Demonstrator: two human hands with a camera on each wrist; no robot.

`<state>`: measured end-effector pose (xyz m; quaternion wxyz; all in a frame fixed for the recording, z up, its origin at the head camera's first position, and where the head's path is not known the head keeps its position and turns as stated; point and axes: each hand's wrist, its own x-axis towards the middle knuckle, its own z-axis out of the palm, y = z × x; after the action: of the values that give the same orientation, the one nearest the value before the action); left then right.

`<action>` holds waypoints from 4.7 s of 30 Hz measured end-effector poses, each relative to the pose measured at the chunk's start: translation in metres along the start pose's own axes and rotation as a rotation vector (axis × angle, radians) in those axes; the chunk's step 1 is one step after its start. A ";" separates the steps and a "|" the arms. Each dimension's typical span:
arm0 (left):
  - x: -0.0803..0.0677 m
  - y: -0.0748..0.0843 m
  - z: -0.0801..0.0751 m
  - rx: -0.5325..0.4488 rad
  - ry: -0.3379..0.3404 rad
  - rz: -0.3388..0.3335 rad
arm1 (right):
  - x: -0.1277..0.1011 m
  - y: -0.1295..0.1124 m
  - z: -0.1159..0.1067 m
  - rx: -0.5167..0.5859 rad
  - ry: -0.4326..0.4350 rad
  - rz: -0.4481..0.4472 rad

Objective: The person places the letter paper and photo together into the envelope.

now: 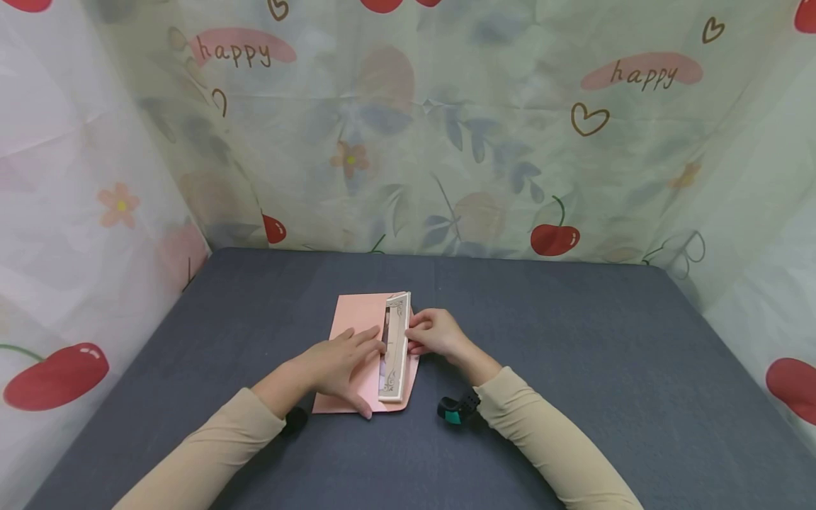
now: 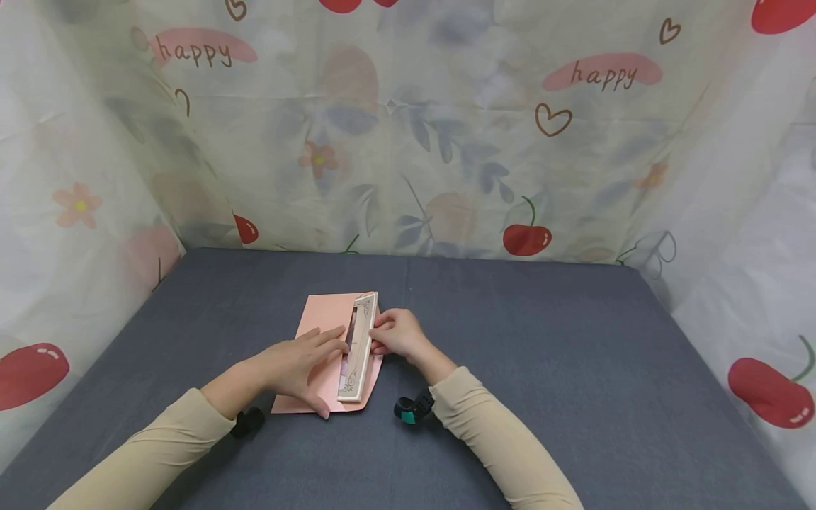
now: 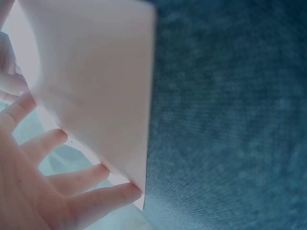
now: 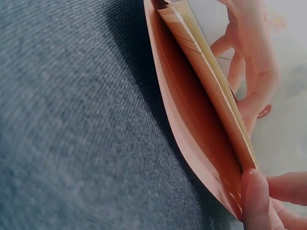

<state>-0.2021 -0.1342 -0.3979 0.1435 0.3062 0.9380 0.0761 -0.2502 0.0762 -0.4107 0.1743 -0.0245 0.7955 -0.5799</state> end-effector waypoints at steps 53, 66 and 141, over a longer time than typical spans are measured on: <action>0.000 0.001 0.001 0.017 0.008 -0.008 | 0.009 -0.001 0.015 -0.089 0.007 0.018; -0.001 0.002 0.000 0.016 0.009 -0.008 | 0.010 -0.003 0.016 -0.085 0.002 0.009; -0.004 -0.001 -0.003 -0.028 0.020 0.036 | 0.016 -0.005 0.034 -0.038 -0.019 0.035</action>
<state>-0.2008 -0.1378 -0.3947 0.1367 0.3201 0.9327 0.0948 -0.2556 0.0393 -0.4189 0.1917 -0.0195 0.8049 -0.5613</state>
